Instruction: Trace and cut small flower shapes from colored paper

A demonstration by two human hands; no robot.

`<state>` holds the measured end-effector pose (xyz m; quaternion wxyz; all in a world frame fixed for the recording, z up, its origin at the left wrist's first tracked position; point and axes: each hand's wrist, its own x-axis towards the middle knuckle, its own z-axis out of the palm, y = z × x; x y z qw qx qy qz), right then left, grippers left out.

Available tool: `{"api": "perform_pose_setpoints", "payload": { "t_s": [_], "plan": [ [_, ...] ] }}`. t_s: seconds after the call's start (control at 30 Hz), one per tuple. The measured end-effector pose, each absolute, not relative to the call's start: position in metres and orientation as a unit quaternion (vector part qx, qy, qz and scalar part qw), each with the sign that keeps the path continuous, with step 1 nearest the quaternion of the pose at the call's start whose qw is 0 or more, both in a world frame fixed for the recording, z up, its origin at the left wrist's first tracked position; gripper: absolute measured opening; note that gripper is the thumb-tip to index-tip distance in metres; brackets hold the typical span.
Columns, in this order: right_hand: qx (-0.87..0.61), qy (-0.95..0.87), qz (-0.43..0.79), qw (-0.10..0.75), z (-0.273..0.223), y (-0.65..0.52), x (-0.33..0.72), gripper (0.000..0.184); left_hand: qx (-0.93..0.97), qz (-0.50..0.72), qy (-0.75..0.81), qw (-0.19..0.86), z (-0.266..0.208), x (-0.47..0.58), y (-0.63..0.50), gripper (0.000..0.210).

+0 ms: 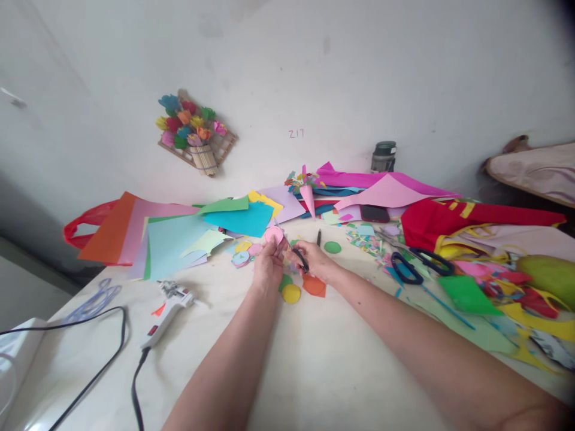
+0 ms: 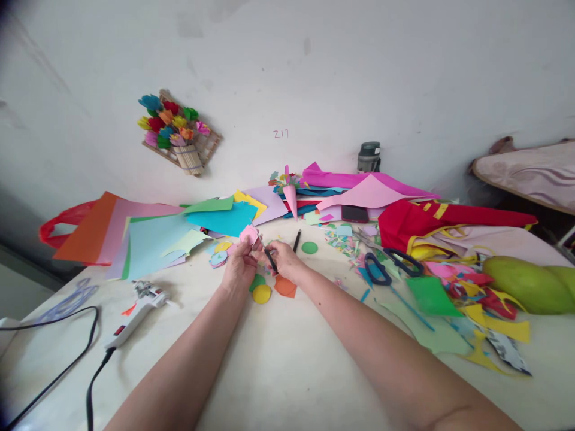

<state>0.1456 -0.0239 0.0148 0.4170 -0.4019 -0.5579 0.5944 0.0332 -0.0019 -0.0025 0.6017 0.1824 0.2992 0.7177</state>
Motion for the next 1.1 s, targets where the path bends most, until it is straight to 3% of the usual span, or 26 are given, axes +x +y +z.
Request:
{"api": "perform_pose_setpoints", "payload": {
  "t_s": [1.1],
  "plan": [
    [-0.411,-0.57,0.583,0.407,0.0085,-0.0141,0.1541,0.03,0.257,0.7,0.316,0.587,-0.0068,0.0243,-0.0016,0.012]
  ]
}}
